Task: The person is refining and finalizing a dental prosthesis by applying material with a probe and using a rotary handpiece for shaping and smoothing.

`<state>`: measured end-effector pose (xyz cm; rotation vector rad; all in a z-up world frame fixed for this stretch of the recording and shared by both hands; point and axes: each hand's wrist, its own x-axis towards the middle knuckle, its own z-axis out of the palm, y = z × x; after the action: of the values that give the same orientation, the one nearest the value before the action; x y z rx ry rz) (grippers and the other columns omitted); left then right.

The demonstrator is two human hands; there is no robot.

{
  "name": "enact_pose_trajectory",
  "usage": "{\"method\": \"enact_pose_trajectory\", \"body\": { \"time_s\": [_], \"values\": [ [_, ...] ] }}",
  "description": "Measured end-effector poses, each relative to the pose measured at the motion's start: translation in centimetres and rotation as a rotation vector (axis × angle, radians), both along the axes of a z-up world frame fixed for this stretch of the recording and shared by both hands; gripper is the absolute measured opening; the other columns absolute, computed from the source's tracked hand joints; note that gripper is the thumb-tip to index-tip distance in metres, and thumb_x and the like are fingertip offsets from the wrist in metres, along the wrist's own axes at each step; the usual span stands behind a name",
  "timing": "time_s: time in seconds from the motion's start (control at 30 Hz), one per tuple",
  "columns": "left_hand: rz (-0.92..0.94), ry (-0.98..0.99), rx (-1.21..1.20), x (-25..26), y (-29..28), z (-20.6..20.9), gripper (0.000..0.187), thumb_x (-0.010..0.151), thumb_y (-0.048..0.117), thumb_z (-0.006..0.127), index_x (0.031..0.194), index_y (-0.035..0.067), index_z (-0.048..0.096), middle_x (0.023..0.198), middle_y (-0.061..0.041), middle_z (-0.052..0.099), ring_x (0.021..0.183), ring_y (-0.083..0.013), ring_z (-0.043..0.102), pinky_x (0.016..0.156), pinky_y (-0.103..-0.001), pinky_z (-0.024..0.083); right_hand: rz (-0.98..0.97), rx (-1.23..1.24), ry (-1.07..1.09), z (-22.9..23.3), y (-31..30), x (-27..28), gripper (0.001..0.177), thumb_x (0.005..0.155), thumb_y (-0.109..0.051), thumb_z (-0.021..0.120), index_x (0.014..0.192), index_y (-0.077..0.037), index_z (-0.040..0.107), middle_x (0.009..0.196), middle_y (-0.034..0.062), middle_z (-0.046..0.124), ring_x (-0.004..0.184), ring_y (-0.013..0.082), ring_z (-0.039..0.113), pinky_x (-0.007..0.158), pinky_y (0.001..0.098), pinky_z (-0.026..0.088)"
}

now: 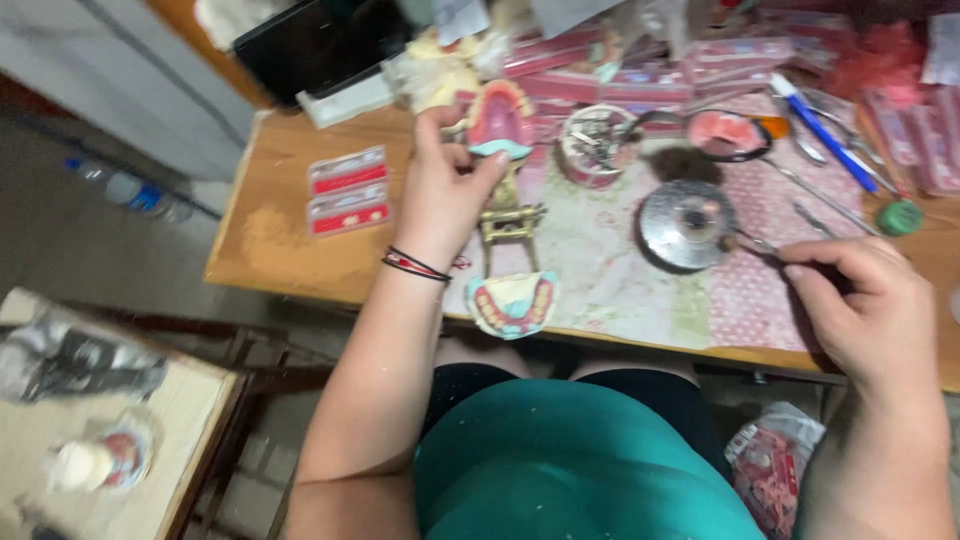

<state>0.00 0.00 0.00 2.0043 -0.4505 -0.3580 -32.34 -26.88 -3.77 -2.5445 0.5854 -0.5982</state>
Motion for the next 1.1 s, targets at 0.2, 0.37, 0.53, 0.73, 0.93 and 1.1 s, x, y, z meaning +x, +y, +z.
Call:
{"method": "enact_pose_trajectory", "body": {
  "time_s": [0.2,0.37,0.53,0.73,0.93,1.1],
  "values": [
    [0.309,-0.302,0.048,1.0,7.5,0.5,0.028,0.091,0.039,0.056,0.116,0.030,0.064,0.085,0.016,0.072,0.078,-0.0124,0.074,0.075,-0.035,0.053,0.098,0.204,-0.216,-10.2,-6.7,-2.3,0.008,0.122,0.005,0.061,0.130,0.006,0.062,0.147,0.0249,0.059,0.150,0.0363,0.053,0.142,0.0466,0.038],
    [0.421,-0.512,-0.098,5.5,16.3,-2.8,0.023,0.088,0.011,0.051,0.075,0.021,0.068,0.074,-0.002,0.068,0.080,-0.0236,0.069,0.081,-0.035,0.055,0.189,0.161,-0.167,-10.8,-5.9,1.6,0.009,0.121,0.003,0.061,0.115,0.003,0.055,0.129,0.0201,0.050,0.130,0.0322,0.047,0.123,0.0450,0.034],
    [0.488,-0.434,0.256,6.8,19.7,-4.1,0.041,0.105,0.041,0.036,0.079,0.021,0.060,0.083,-0.016,0.071,0.091,-0.0431,0.070,0.083,-0.055,0.053,0.231,0.099,-0.117,-4.7,3.2,6.2,0.028,0.121,0.000,0.061,0.097,-0.001,0.046,0.106,0.0140,0.040,0.103,0.0269,0.039,0.100,0.0429,0.030],
    [0.186,-0.830,0.169,5.4,18.3,-4.7,0.018,0.096,0.031,0.072,0.094,0.016,0.081,0.098,-0.005,0.067,0.094,-0.0291,0.060,0.079,-0.043,0.048,0.219,0.020,-0.057,2.4,11.5,11.6,0.048,0.121,-0.004,0.060,0.079,-0.004,0.037,0.083,0.0076,0.029,0.077,0.0215,0.031,0.077,0.0406,0.026],
    [0.045,-0.777,0.182,5.1,18.1,-5.2,0.019,0.096,0.030,0.070,0.110,0.021,0.080,0.115,0.000,0.069,0.106,-0.0286,0.061,0.081,-0.047,0.050,0.722,-0.648,-0.041,8.0,20.2,24.9,0.024,0.097,0.000,0.071,0.117,-0.009,0.079,0.095,0.0080,0.075,0.072,0.0319,0.055,0.068,0.0391,0.044],
    [-0.009,-0.727,0.158,5.1,18.6,-5.5,0.018,0.096,0.031,0.069,0.107,0.023,0.082,0.112,0.003,0.071,0.109,-0.0285,0.057,0.083,-0.048,0.045,0.923,-0.699,0.189,5.9,22.1,30.8,0.037,0.096,-0.036,0.068,0.129,-0.022,0.077,0.113,0.0080,0.077,0.082,0.0278,0.074,0.065,0.0428,0.064]
  ]
}}
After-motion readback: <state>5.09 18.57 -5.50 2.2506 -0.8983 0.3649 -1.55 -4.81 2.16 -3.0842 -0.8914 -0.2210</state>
